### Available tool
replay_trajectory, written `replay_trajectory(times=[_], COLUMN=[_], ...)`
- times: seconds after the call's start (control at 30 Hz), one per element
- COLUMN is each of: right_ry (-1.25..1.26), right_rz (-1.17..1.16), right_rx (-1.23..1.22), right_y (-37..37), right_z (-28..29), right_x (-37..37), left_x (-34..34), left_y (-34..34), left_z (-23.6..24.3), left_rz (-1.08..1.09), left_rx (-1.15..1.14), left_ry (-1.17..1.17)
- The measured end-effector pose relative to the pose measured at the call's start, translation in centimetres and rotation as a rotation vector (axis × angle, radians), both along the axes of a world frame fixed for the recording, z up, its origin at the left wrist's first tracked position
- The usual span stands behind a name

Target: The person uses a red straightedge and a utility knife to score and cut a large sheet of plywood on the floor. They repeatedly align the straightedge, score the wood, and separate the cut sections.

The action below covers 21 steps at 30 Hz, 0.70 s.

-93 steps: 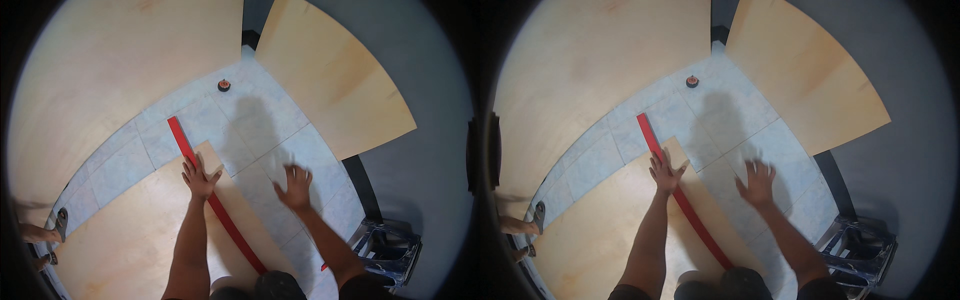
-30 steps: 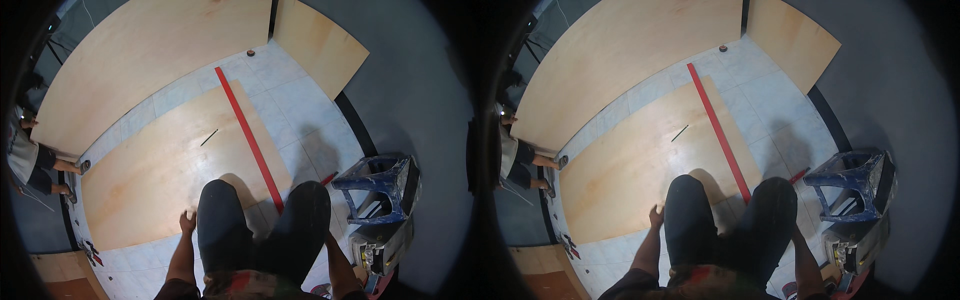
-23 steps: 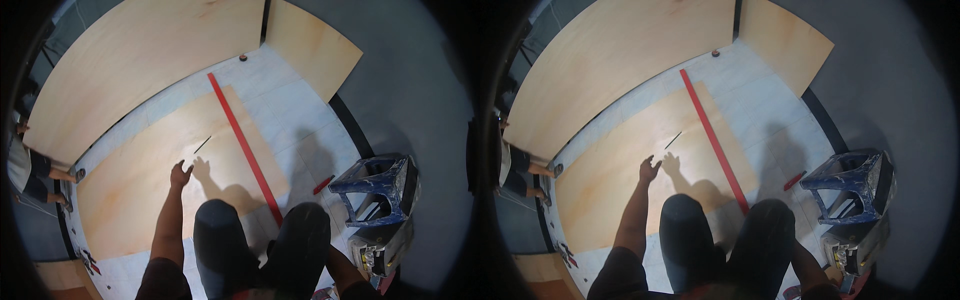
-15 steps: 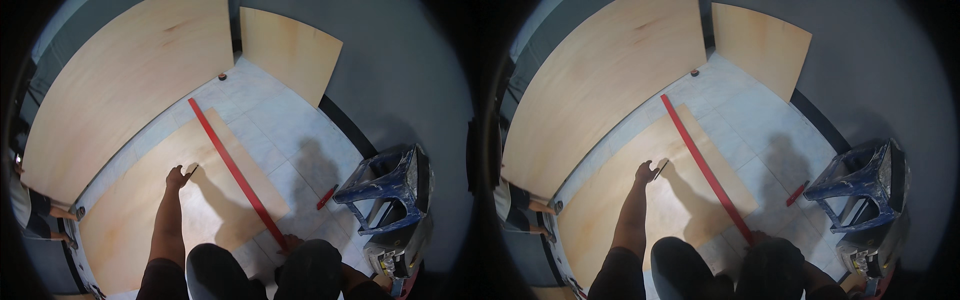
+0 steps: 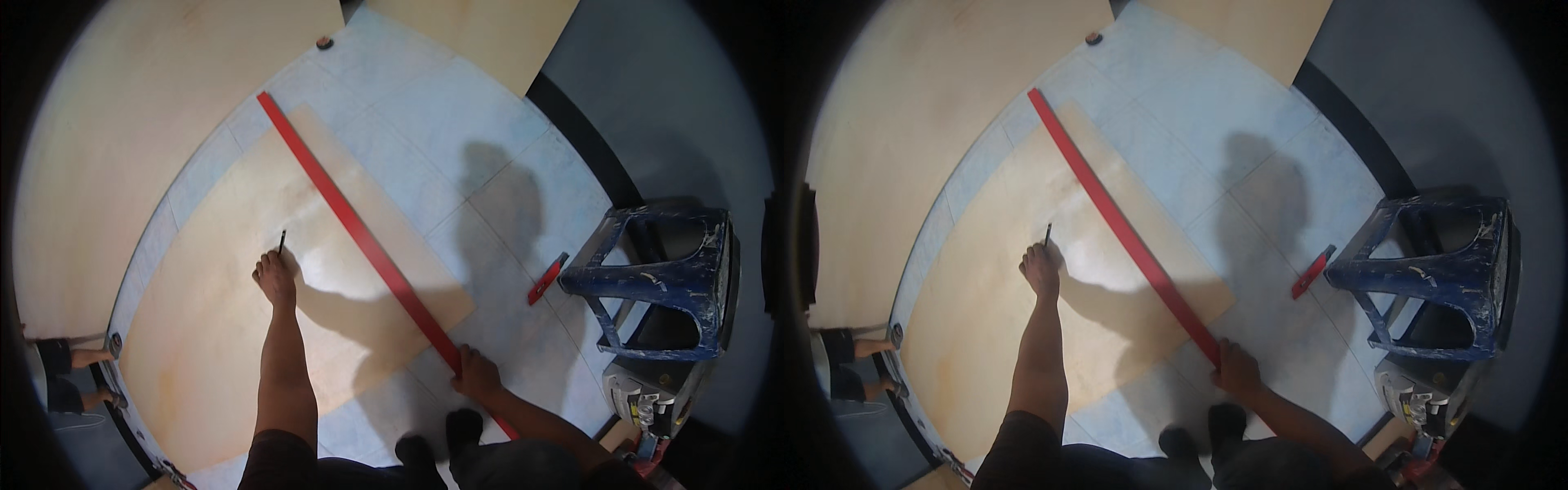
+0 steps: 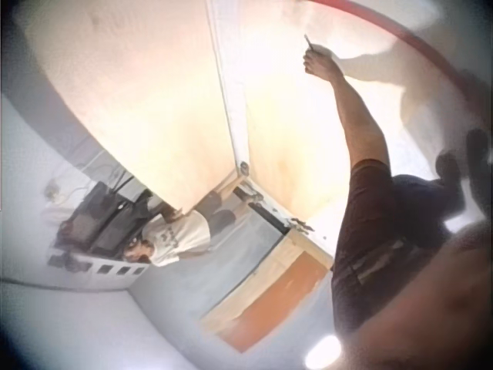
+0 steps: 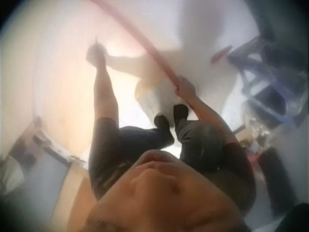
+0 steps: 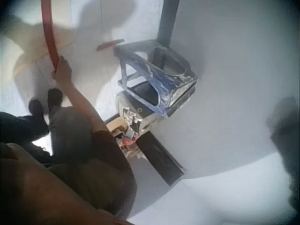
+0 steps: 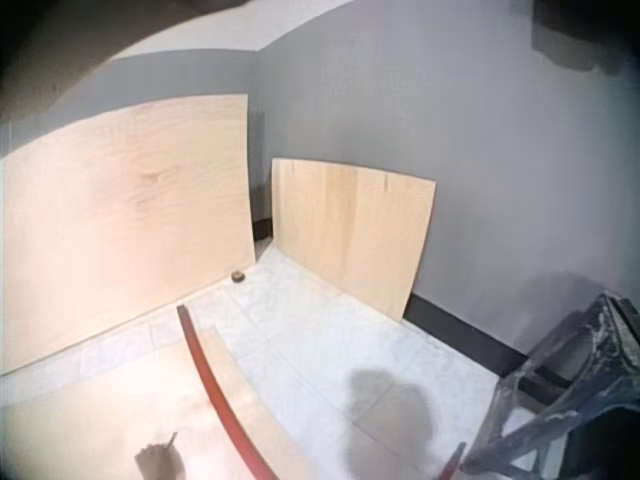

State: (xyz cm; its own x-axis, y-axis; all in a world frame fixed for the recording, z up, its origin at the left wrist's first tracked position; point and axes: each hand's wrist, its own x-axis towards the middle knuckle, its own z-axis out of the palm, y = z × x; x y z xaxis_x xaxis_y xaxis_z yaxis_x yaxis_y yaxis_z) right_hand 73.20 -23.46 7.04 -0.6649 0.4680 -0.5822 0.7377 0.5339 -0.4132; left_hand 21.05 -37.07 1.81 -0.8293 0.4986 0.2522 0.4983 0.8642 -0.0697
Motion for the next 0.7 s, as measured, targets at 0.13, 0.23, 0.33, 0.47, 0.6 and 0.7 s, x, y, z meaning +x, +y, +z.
replay_trajectory(times=[0.13,0.23,0.33,0.47,0.6,0.7], right_ry=[-0.125,-0.187,-0.272,-0.328,-0.158,-0.121], right_rz=[-0.002,0.02,0.101,-0.072,-0.178,-0.04], right_rx=[-0.047,-0.097,-0.157,-0.018,-0.186,-0.335], right_y=[0.8,3.0,2.9,4.8,1.1,-1.2], right_z=[-0.3,-0.2,3.2,6.0,17.0,27.4], right_x=[-0.6,-1.5,-3.8,-1.1,-1.8,-0.2], left_x=[6.0,13.1,22.6,37.6,47.9,51.9], left_y=[-1.2,-2.7,-9.9,-17.1,-27.7,-32.9], left_z=[0.9,2.3,5.2,13.4,28.0,40.8], left_rz=[-0.118,-0.06,0.024,0.156,0.671,0.897], left_rx=[0.186,0.47,0.458,0.318,0.148,0.137], left_ry=[-0.155,-0.383,-0.493,-0.608,-0.965,-0.985])
